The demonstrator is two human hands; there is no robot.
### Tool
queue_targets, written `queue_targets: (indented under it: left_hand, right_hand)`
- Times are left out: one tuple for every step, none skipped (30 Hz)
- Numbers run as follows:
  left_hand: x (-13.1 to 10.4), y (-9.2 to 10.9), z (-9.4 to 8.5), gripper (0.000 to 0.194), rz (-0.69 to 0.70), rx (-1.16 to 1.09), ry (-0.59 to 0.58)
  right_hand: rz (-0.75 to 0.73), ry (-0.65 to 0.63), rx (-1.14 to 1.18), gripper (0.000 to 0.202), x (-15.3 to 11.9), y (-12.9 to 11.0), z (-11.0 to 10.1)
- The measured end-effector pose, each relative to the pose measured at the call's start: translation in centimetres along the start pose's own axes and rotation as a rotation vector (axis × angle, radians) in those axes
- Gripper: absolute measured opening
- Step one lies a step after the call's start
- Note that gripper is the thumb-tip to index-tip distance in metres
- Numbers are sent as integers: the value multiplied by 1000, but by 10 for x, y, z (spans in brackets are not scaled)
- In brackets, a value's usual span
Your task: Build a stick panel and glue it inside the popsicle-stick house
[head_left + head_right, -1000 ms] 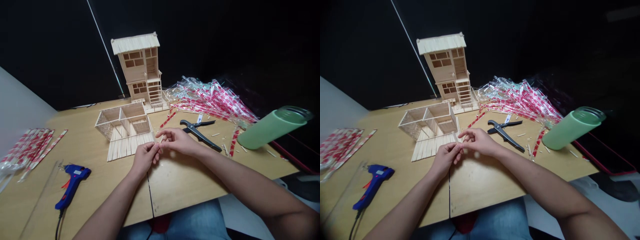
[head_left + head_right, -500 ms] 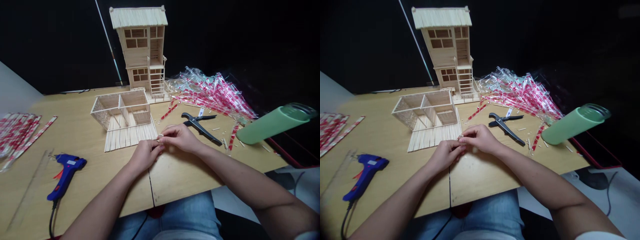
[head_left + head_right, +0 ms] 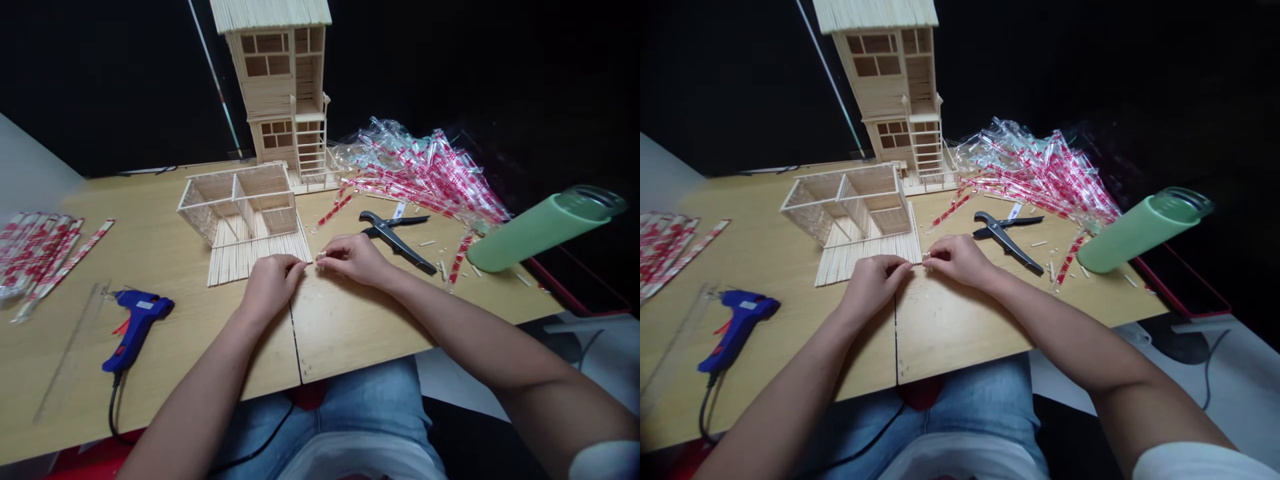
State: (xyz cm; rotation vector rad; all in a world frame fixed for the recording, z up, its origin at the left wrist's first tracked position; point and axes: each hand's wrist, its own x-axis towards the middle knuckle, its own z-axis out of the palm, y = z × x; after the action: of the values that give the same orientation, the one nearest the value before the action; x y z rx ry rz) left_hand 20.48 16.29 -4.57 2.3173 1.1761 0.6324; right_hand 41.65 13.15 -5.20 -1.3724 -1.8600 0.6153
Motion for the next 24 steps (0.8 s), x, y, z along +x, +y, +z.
queue_targets:
  left_hand:
    - [0,0,1,23,-1,-1,-4]
    - [0,1,1,23,-3,-2,-9]
    - [0,1,2,23,-4,-3,-12]
    - [0,1,2,23,-6,-5,-15]
    - [0,2,2,23,-8,-9,-16]
    - [0,2,2,23,-11,-15,-17]
    - [0,2,2,23,-12,-21,-17]
    - [0,2,2,22,-11,-27,-17]
    - [1,2,3,22,-5,-32,-19]
    - [1,2,3,21,4,-35,-21]
    - [1,2,4,21,15,-37,-25]
    - [1,3,4,21,28,-39,-28]
    - [0,3,5,22,41,-45,-32]
    - [0,4,5,22,55,-59,-36]
    - [-1,5,6,22,66,-80,-39]
    - [-1,6,6,21,75,-110,-42]
    - [-2,8,7,20,82,-150,-48]
    - [-3,9,7,20,81,-197,-56]
    - [-3,10,8,21,71,-247,-70]
    - [-4,11,8,21,52,-291,-89]
    - [-4,12,9,22,27,-325,-109]
    - [-4,13,9,23,-2,-352,-128]
    - [-4,14,10,24,-28,-376,-141]
    - [-4,14,10,26,-50,-404,-149]
  right_hand:
    - [-5,-6,-19,14,0,0,0]
    - [-8,-10,-33,15,0,1,0]
    - [-10,-11,-42,15,0,1,0]
    - [-11,-10,-45,16,0,2,0]
    - [-11,-9,-46,16,0,2,0]
    - [-13,-9,-45,17,0,2,0]
    - [-17,-9,-43,17,-1,2,0]
    - [-22,-10,-41,17,-1,2,0]
    - [-29,-11,-42,17,-1,2,0]
    - [-37,-12,-45,16,0,2,1]
    - [-45,-10,-50,16,0,1,1]
    - [-52,-6,-54,16,0,1,1]
    - [-58,1,-54,15,0,1,1]
    - [-59,5,-45,16,0,2,1]
    - [-51,1,-21,17,0,1,1]
    - [-32,-9,22,19,0,1,1]
    - [-3,-22,86,22,0,0,1]
    - [35,-38,166,25,0,-1,1]
    - [76,-53,255,28,-1,-2,1]
    - [113,-65,341,29,-1,-4,2]
    - [142,-73,415,30,-1,-6,2]
    - [161,-79,474,30,-2,-9,3]
    - [171,-87,515,30,-2,-10,4]
    - [174,-91,547,29,-1,-12,4]
